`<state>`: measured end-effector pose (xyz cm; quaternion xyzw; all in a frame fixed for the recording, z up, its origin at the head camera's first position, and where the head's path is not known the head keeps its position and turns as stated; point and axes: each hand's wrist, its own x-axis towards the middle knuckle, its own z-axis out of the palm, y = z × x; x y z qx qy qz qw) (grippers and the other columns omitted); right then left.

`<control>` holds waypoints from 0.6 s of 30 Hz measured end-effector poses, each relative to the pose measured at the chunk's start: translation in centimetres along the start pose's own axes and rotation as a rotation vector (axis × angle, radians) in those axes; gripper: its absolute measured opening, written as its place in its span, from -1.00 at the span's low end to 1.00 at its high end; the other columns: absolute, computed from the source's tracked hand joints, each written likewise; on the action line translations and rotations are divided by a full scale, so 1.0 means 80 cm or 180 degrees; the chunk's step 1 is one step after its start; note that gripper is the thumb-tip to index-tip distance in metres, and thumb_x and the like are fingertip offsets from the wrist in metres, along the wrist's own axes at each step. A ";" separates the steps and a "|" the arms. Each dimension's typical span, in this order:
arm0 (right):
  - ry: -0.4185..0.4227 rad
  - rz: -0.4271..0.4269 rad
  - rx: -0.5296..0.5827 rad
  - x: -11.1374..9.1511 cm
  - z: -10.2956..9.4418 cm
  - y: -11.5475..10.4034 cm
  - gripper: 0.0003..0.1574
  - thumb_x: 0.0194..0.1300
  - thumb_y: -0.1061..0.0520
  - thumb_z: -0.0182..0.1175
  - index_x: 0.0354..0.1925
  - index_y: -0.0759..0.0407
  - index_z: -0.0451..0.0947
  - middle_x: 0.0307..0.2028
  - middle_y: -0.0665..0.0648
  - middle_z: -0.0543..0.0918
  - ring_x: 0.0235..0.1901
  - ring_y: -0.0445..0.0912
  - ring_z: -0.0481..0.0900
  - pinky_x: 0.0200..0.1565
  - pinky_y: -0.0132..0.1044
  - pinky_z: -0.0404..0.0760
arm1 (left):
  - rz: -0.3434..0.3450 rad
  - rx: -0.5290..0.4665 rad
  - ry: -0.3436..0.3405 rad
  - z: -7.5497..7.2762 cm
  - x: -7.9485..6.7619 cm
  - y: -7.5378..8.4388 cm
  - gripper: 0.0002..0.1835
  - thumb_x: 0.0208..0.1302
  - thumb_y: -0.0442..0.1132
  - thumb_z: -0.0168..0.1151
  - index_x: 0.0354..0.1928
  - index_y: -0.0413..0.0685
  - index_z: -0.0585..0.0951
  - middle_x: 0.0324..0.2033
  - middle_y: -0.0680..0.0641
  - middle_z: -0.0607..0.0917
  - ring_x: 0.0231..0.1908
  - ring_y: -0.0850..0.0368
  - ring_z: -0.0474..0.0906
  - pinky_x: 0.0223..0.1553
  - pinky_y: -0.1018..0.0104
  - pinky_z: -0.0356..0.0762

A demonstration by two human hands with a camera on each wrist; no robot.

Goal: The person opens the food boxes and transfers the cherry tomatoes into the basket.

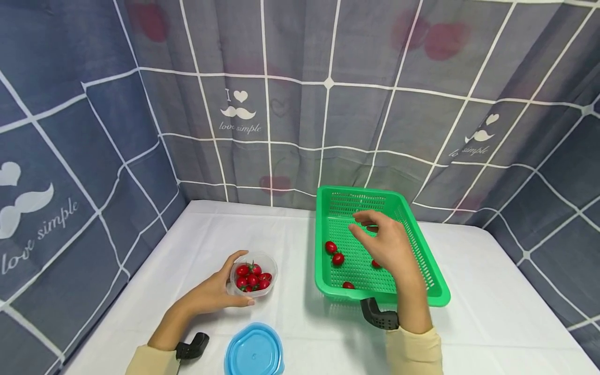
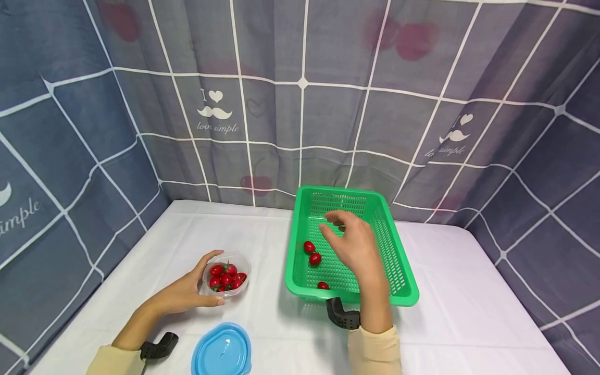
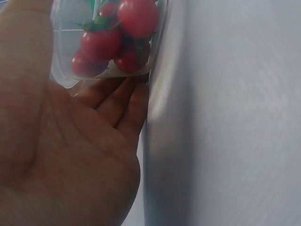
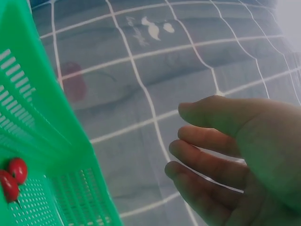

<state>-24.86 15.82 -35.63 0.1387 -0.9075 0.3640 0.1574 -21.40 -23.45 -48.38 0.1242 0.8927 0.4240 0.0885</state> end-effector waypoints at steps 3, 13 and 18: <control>-0.0034 -0.0059 0.0031 0.001 0.010 -0.007 -0.62 0.39 0.03 0.36 0.12 0.12 0.69 0.04 0.15 0.76 0.03 0.15 0.73 0.12 0.07 0.62 | -0.0009 0.0011 -0.0005 0.000 0.000 0.000 0.23 0.02 0.14 0.62 0.59 0.30 -0.02 0.54 -0.35 0.19 0.50 -0.45 0.12 0.29 -0.58 0.16; -0.0163 -0.0320 0.0214 0.003 0.055 -0.032 -0.63 0.35 0.07 0.39 0.08 0.13 0.70 0.02 0.14 0.76 -0.04 0.04 0.75 0.05 0.00 0.68 | -0.0007 -0.0043 0.0021 0.001 0.000 0.000 0.23 -0.02 0.14 0.63 0.59 0.31 0.01 0.54 -0.31 0.21 0.50 -0.43 0.14 0.29 -0.58 0.17; -0.0192 -0.0389 0.0226 0.002 0.069 -0.042 -0.65 0.33 0.08 0.42 0.06 0.12 0.71 -0.01 0.11 0.76 -0.06 0.01 0.76 0.01 -0.08 0.71 | -0.0002 -0.0043 0.0032 0.001 0.000 0.000 0.23 -0.02 0.13 0.64 0.59 0.30 0.01 0.54 -0.26 0.23 0.50 -0.42 0.14 0.28 -0.59 0.16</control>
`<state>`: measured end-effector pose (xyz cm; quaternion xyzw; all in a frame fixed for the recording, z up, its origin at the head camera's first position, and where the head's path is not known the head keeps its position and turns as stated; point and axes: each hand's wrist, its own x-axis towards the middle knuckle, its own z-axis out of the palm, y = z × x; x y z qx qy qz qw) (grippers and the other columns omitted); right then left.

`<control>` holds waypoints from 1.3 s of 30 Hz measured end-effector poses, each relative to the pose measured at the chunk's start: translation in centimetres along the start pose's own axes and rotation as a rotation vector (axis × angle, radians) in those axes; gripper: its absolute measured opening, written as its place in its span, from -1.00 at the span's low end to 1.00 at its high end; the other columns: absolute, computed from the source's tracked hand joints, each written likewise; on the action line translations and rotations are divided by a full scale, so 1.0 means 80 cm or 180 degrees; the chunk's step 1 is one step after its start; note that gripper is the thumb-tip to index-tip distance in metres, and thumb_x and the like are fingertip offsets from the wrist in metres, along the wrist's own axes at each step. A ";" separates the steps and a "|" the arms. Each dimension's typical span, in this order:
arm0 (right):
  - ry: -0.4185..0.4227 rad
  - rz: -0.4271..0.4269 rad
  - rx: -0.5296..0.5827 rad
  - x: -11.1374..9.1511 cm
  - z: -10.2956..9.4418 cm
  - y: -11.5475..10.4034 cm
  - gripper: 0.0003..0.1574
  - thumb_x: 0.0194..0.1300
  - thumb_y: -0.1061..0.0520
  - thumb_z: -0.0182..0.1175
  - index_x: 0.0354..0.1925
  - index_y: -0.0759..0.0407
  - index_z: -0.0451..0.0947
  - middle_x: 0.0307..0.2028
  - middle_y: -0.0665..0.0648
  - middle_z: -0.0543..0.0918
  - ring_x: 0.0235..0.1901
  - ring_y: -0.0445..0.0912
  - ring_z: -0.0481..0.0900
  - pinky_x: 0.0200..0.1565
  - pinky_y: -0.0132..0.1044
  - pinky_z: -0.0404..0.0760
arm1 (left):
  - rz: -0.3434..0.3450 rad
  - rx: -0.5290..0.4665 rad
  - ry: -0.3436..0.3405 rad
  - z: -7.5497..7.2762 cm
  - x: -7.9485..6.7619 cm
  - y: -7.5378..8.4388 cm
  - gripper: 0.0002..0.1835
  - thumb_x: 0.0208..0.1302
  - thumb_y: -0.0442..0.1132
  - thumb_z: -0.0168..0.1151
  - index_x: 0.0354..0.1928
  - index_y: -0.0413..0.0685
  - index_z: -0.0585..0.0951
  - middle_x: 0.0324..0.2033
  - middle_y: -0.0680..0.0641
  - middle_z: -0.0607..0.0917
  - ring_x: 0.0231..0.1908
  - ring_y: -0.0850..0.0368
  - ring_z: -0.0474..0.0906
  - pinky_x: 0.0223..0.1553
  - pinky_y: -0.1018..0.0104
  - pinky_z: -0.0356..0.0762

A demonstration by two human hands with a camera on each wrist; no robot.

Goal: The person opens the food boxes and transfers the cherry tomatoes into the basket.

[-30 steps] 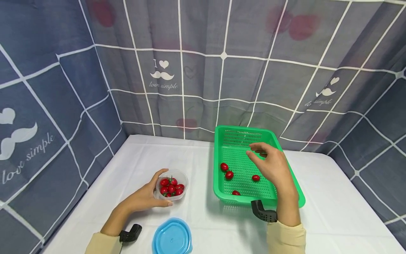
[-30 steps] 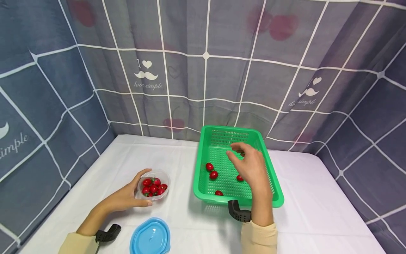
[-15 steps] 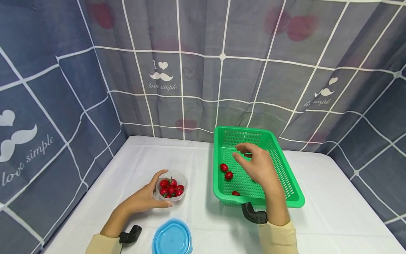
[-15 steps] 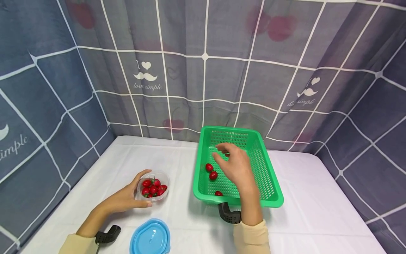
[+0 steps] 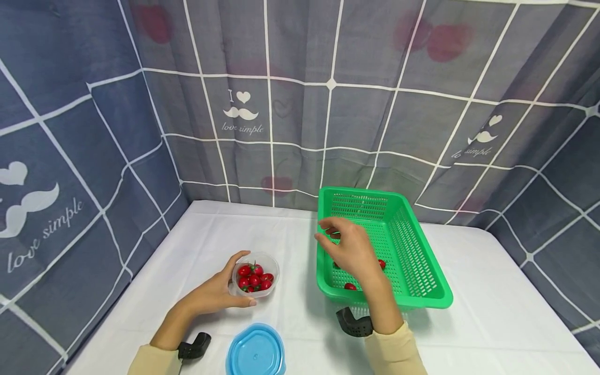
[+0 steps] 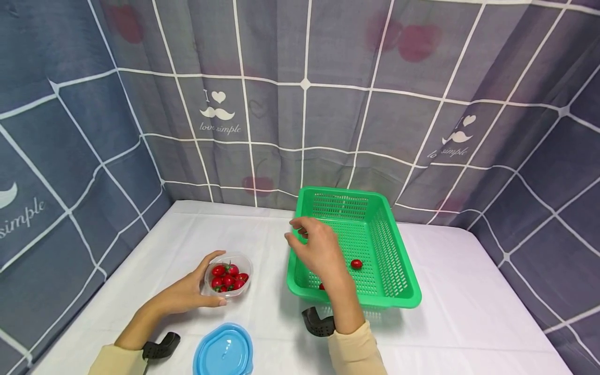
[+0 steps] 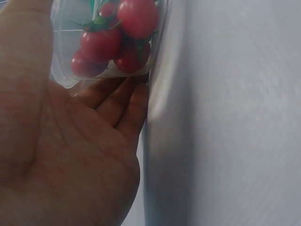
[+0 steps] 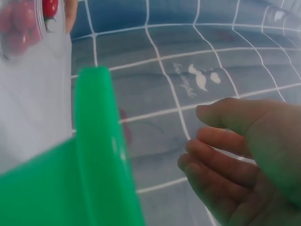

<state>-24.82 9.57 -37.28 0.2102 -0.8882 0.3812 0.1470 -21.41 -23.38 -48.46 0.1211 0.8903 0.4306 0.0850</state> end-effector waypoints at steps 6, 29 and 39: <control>0.0008 -0.0069 0.0056 0.001 0.014 -0.008 -0.66 0.33 0.10 0.42 0.04 0.14 0.71 -0.05 0.11 0.77 -0.08 0.00 0.75 -0.01 -0.09 0.72 | -0.0003 0.0006 0.0000 -0.001 -0.001 0.000 0.23 -0.02 0.14 0.63 0.59 0.32 0.01 0.54 -0.31 0.20 0.50 -0.44 0.14 0.27 -0.59 0.18; -0.0366 -0.0487 -0.0030 -0.007 0.071 -0.033 -0.68 0.35 0.14 0.38 0.06 0.15 0.69 -0.06 0.12 0.79 -0.11 0.00 0.77 -0.02 -0.09 0.72 | 0.0016 -0.0036 0.0017 0.001 -0.001 0.000 0.23 -0.02 0.14 0.64 0.59 0.30 0.02 0.50 -0.25 0.32 0.46 -0.33 0.26 0.30 -0.52 0.23; -0.0608 -0.0520 -0.0185 -0.013 0.097 -0.040 -0.66 0.38 0.09 0.36 0.08 0.16 0.68 -0.02 0.10 0.78 -0.10 -0.01 0.78 -0.06 -0.16 0.73 | -0.0041 0.0043 0.0012 0.000 -0.003 0.001 0.22 0.00 0.16 0.62 0.59 0.32 0.02 0.51 -0.32 0.28 0.46 -0.41 0.23 0.25 -0.55 0.26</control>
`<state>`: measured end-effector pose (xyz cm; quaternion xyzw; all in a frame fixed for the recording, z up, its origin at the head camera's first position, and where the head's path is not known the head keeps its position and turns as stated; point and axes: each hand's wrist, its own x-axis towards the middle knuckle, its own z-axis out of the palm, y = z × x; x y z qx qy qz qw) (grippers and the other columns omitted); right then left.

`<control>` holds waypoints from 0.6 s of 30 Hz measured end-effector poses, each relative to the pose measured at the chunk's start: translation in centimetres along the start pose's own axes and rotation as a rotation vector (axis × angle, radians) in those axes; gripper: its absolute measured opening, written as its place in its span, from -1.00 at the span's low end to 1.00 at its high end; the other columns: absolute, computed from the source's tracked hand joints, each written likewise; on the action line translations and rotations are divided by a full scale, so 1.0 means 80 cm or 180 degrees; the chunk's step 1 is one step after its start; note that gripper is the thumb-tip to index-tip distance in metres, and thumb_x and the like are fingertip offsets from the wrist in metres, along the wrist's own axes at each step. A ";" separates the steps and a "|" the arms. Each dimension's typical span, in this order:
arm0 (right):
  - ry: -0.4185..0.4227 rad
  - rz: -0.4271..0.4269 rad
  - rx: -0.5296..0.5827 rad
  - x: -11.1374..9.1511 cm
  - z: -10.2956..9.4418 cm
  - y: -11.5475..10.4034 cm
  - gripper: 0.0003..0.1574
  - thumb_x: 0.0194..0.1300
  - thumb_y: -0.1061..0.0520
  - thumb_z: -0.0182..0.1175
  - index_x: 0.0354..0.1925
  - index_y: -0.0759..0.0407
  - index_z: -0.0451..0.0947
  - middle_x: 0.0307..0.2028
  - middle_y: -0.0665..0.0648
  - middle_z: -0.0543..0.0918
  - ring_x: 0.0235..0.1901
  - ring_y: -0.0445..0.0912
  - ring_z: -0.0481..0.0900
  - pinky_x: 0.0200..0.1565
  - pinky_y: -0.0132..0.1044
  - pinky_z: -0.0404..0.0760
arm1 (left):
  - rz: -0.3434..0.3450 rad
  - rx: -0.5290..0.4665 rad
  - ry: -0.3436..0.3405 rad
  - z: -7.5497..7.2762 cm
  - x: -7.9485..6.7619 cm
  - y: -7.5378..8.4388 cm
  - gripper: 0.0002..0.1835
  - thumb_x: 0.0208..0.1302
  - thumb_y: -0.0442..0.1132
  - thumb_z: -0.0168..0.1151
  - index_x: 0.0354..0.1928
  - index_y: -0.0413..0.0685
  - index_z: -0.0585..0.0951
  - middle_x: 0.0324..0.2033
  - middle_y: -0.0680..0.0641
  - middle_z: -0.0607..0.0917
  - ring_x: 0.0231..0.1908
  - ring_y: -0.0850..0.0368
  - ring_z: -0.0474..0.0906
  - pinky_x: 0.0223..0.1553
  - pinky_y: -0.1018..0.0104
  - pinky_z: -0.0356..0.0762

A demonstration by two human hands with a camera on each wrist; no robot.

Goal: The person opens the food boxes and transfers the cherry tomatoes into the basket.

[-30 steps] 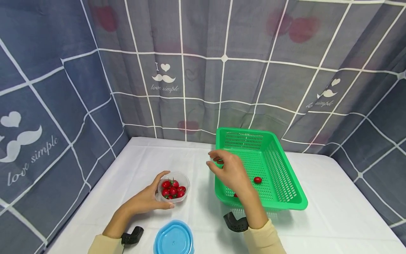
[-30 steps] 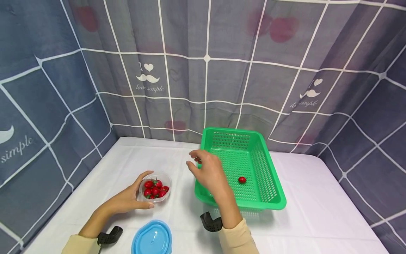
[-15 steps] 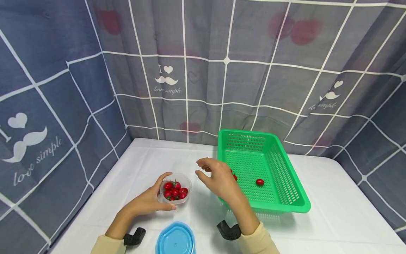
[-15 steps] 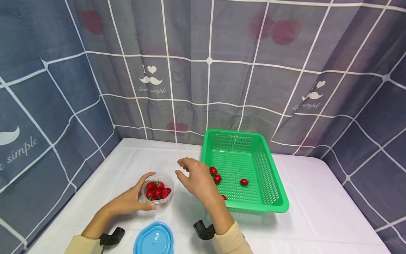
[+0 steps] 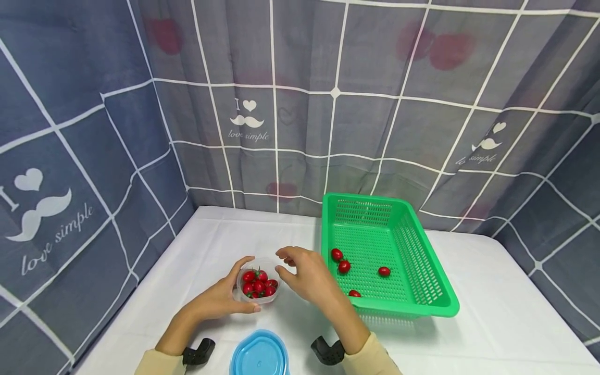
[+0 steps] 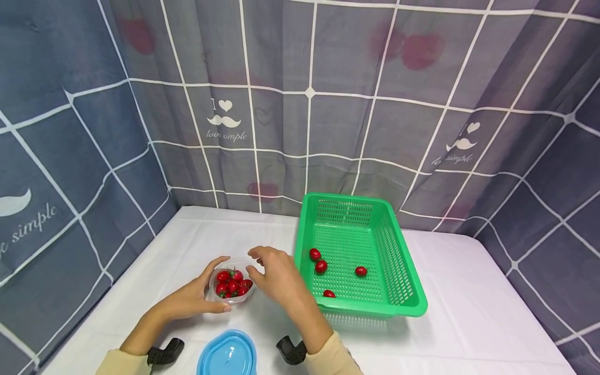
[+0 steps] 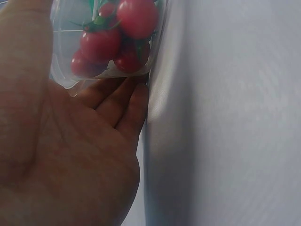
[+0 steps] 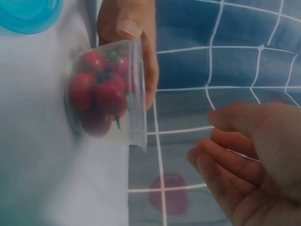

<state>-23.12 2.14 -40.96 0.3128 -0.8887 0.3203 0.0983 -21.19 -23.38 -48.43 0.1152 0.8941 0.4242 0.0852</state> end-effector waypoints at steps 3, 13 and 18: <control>-0.0011 0.0001 0.0001 0.000 0.004 -0.002 -0.66 0.38 0.11 0.36 0.08 0.18 0.69 -0.02 0.11 0.78 -0.10 0.01 0.78 -0.05 -0.18 0.73 | 0.0020 -0.0005 -0.0007 0.001 0.001 0.000 0.21 0.00 0.15 0.62 0.59 0.33 0.02 0.51 -0.31 0.27 0.46 -0.41 0.23 0.25 -0.56 0.26; -0.0067 -0.0045 0.0001 -0.001 0.022 -0.009 -0.68 0.35 0.11 0.36 0.05 0.14 0.70 -0.06 0.09 0.79 -0.13 -0.03 0.77 -0.08 -0.24 0.72 | 0.0042 -0.0115 0.0006 0.002 -0.004 -0.002 0.22 0.00 0.14 0.63 0.59 0.30 0.03 0.48 -0.26 0.34 0.44 -0.29 0.31 0.28 -0.49 0.28; -0.0065 -0.0029 0.0006 -0.001 0.033 -0.009 -0.67 0.33 0.10 0.37 0.04 0.14 0.71 -0.08 0.08 0.79 -0.14 -0.02 0.77 -0.11 -0.26 0.71 | 0.0115 -0.0084 -0.0021 0.001 -0.003 -0.001 0.19 0.03 0.15 0.60 0.59 0.30 0.02 0.46 -0.28 0.35 0.41 -0.26 0.35 0.27 -0.46 0.30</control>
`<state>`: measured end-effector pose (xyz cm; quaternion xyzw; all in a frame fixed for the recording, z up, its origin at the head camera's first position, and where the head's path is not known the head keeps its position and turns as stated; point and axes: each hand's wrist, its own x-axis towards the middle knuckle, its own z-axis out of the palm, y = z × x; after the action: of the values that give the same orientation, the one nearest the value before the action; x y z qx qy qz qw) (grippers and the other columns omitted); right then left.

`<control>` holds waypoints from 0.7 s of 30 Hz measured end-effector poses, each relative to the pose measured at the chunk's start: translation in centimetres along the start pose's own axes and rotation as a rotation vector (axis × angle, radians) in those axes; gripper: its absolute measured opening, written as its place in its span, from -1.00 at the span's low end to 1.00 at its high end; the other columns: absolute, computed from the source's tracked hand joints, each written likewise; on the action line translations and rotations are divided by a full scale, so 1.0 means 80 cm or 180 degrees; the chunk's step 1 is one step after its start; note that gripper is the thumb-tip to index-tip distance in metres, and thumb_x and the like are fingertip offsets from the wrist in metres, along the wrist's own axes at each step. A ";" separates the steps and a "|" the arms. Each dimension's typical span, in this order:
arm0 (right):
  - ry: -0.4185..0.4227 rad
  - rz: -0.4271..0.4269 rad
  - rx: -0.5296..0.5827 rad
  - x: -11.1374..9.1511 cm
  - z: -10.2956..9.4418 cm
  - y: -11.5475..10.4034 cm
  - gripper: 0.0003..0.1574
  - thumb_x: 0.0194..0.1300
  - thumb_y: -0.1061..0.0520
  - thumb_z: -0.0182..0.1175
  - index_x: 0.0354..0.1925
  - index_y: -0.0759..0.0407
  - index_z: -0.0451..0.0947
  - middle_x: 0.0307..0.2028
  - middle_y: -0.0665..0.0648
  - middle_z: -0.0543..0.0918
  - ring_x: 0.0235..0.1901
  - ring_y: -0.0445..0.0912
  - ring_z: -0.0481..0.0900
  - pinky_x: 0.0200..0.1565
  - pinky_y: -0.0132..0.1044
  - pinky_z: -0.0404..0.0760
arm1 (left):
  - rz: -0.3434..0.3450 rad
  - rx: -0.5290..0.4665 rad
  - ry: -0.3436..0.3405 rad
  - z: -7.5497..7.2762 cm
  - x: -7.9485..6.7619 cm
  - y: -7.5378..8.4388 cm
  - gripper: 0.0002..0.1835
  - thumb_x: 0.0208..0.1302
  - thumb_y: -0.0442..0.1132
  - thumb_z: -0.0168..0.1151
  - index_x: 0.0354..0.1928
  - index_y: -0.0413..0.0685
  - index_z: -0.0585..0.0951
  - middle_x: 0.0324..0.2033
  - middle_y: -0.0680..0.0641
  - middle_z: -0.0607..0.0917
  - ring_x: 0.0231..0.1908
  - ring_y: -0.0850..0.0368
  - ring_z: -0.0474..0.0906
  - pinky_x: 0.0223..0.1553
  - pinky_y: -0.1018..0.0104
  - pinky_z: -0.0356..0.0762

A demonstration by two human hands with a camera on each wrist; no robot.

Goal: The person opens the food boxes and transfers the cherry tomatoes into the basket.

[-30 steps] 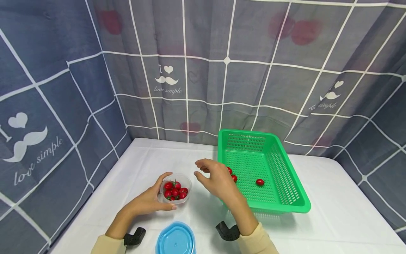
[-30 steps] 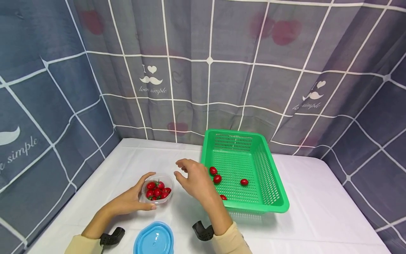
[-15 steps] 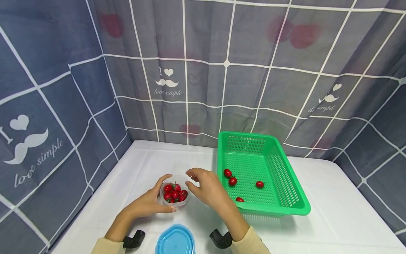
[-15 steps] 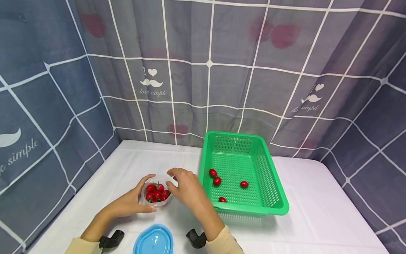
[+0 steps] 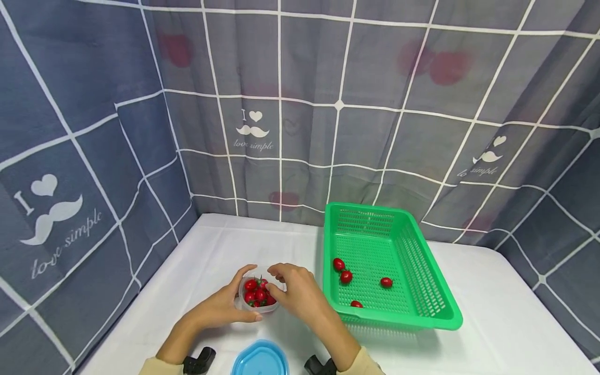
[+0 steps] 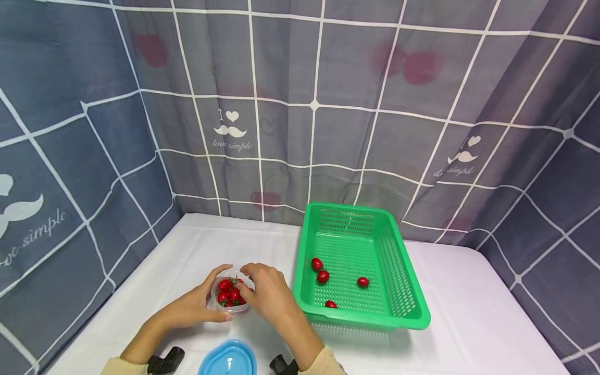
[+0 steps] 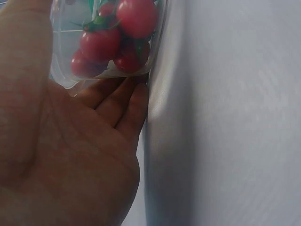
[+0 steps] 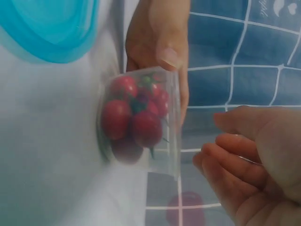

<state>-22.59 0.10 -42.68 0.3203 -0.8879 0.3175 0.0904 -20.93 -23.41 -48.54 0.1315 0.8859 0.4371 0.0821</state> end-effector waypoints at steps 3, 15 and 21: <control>-0.0006 -0.0005 0.0015 0.000 0.006 0.001 -0.67 0.32 0.11 0.38 0.04 0.15 0.71 -0.09 0.08 0.79 -0.15 -0.04 0.77 -0.13 -0.27 0.71 | 0.0046 0.0010 -0.0026 0.000 0.001 -0.001 0.19 0.04 0.15 0.60 0.59 0.29 0.02 0.43 -0.28 0.39 0.38 -0.24 0.39 0.26 -0.46 0.31; 0.0007 -0.0164 0.0119 0.005 0.039 0.003 -0.67 0.31 0.13 0.42 0.03 0.19 0.71 -0.08 0.09 0.80 -0.13 -0.08 0.78 -0.12 -0.37 0.70 | 0.0068 -0.0031 -0.0045 -0.003 -0.001 -0.002 0.20 0.06 0.13 0.60 0.60 0.24 0.00 0.37 -0.19 0.47 0.32 -0.15 0.44 0.26 -0.37 0.35; 0.0179 -0.0296 -0.0074 0.005 0.058 0.003 -0.67 0.30 0.10 0.44 0.01 0.14 0.72 -0.09 0.02 0.79 -0.10 -0.19 0.73 -0.07 -0.37 0.69 | 0.0137 -0.0064 -0.0095 -0.001 0.000 -0.004 0.19 0.08 0.12 0.59 0.61 0.23 -0.02 0.34 -0.11 0.51 0.28 -0.06 0.48 0.28 -0.35 0.34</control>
<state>-22.84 -2.86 -46.31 0.3510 -0.8729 0.3115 0.1338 -21.00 -23.68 -48.73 0.1562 0.8772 0.4456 0.0871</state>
